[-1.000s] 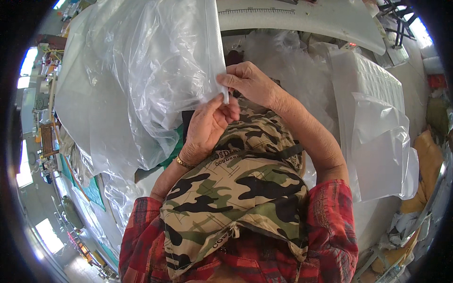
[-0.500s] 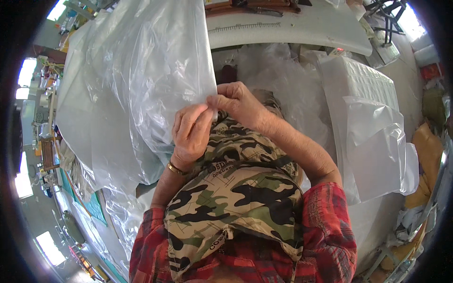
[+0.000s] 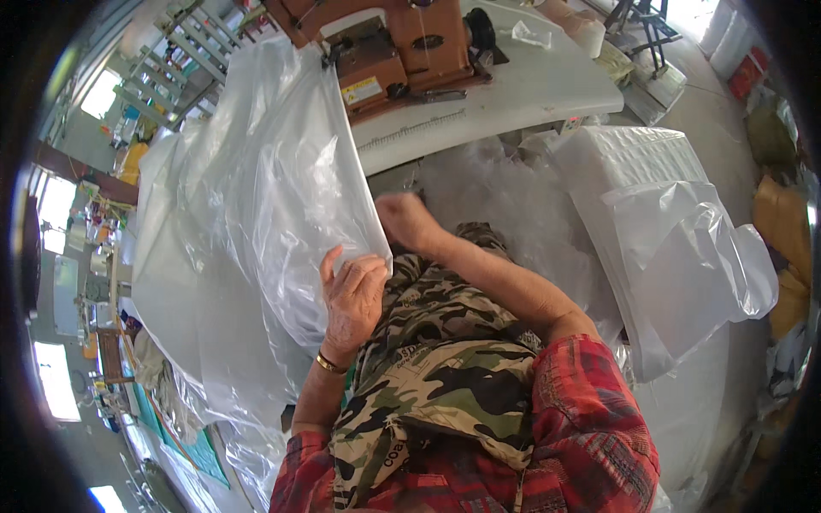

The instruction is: The person joins sheets of thick white plastic material by feeding them through an industrial sewing machine.

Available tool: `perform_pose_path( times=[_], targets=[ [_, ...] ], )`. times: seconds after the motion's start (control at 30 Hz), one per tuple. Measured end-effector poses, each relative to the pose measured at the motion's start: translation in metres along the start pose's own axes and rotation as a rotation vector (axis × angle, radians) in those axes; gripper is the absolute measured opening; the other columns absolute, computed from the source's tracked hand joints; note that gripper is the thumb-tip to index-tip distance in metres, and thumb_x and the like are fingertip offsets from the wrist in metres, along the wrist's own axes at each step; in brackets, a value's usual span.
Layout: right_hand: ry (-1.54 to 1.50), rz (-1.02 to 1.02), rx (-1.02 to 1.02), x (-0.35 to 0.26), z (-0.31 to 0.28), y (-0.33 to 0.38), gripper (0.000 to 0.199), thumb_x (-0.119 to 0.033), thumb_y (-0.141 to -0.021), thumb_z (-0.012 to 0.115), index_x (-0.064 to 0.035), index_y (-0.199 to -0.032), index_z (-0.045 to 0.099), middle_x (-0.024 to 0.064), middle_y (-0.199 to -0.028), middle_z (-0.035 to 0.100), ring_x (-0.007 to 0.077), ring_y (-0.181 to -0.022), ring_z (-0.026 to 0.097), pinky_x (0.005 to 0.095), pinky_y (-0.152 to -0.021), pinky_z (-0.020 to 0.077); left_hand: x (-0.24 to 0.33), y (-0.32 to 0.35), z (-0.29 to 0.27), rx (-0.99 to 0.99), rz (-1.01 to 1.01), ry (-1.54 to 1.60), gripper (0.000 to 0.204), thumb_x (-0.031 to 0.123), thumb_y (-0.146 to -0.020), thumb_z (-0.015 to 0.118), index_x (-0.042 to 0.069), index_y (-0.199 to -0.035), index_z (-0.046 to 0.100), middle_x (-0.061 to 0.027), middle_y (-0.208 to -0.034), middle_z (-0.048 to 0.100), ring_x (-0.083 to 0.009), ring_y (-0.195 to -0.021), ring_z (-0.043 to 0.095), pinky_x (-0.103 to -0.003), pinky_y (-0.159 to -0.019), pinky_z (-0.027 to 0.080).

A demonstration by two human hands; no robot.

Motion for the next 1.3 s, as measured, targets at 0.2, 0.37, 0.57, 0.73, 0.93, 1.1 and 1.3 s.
perform_pose_path(
  times=[0.2, 0.37, 0.57, 0.73, 0.93, 1.1, 1.3],
  targets=[
    [0.307, -0.068, 0.101, -0.058, -0.036, -0.084, 0.029, -0.022, -0.093, 0.057, 0.0024, -0.078, 0.061, 0.0096, -0.078, 0.065, 0.0149, -0.073, 0.061, 0.0324, -0.064, 0.0476, -0.01, -0.002, 0.017, -0.125, 0.015, -0.003, 0.004, 0.005, -0.082, 0.062, 0.006, -0.084, 0.065, -0.0003, -0.091, 0.06, -0.014, -0.09, 0.061, -0.055, -0.111, 0.023],
    [1.383, -0.835, 0.323, -0.116, 0.011, -0.073, 0.022, -0.025, -0.086, 0.058, -0.0036, -0.094, 0.061, 0.0096, -0.098, 0.059, 0.0271, -0.1, 0.055, 0.0413, -0.089, 0.0412, -0.009, -0.001, 0.013, -0.11, 0.028, -0.015, 0.007, 0.006, -0.079, 0.062, 0.006, -0.086, 0.064, -0.001, -0.091, 0.061, -0.0145, -0.09, 0.061, -0.055, -0.109, 0.026],
    [0.573, -0.702, -0.813, -0.09, 0.095, -0.003, 0.034, -0.029, -0.091, 0.057, -0.0008, -0.109, 0.064, 0.011, -0.11, 0.064, 0.025, -0.112, 0.057, 0.0393, -0.103, 0.0397, -0.001, 0.006, 0.023, -0.122, 0.089, -0.071, 0.014, 0.007, -0.074, 0.06, 0.004, -0.088, 0.062, -0.0057, -0.097, 0.06, -0.0193, -0.095, 0.059, -0.043, -0.098, 0.039],
    [-0.252, -0.399, -0.46, -0.116, 0.043, -0.045, 0.022, -0.016, -0.093, 0.06, -0.0006, -0.108, 0.064, 0.0094, -0.102, 0.068, 0.0147, -0.09, 0.064, 0.029, -0.084, 0.0506, -0.014, 0.01, 0.023, -0.106, 0.015, -0.011, 0.015, 0.003, -0.074, 0.06, 0.005, -0.089, 0.062, -0.0058, -0.097, 0.062, -0.0216, -0.095, 0.06, -0.041, -0.097, 0.041],
    [0.714, -0.356, 0.404, -0.096, -0.026, -0.095, 0.032, -0.029, -0.085, 0.07, -0.003, -0.093, 0.054, 0.0138, -0.086, 0.067, 0.0342, -0.074, 0.064, 0.0433, -0.063, 0.0475, -0.022, 0.008, 0.032, -0.095, 0.08, 0.005, 0.01, 0.007, -0.075, 0.059, 0.005, -0.084, 0.061, -0.0059, -0.094, 0.059, -0.0207, -0.095, 0.059, -0.045, -0.103, 0.036],
    [0.554, -0.418, 0.263, -0.078, -0.024, -0.123, 0.033, -0.027, -0.088, 0.062, 0.0016, -0.072, 0.058, 0.0218, -0.069, 0.06, 0.042, -0.069, 0.06, 0.0473, -0.063, 0.0456, -0.038, 0.007, 0.041, -0.069, 0.053, 0.06, 0.009, 0.006, -0.075, 0.059, 0.005, -0.083, 0.06, -0.0053, -0.091, 0.058, -0.0199, -0.094, 0.059, -0.049, -0.106, 0.033],
    [0.586, -0.435, 0.297, -0.081, -0.022, -0.132, 0.032, -0.027, -0.089, 0.061, 0.0011, -0.074, 0.058, 0.0215, -0.071, 0.062, 0.0417, -0.071, 0.06, 0.048, -0.064, 0.0453, -0.064, -0.015, 0.043, -0.071, 0.042, -0.017, 0.011, 0.001, -0.076, 0.061, 0.006, -0.085, 0.062, -0.004, -0.088, 0.058, -0.0181, -0.091, 0.06, -0.05, -0.111, 0.029]
  ],
)
Point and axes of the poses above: each hand's wrist, its own y-axis away from the middle knuckle, its own z-axis out of the palm, x = y × z, the point moved 6 cm from there along -y, towards the middle knuckle
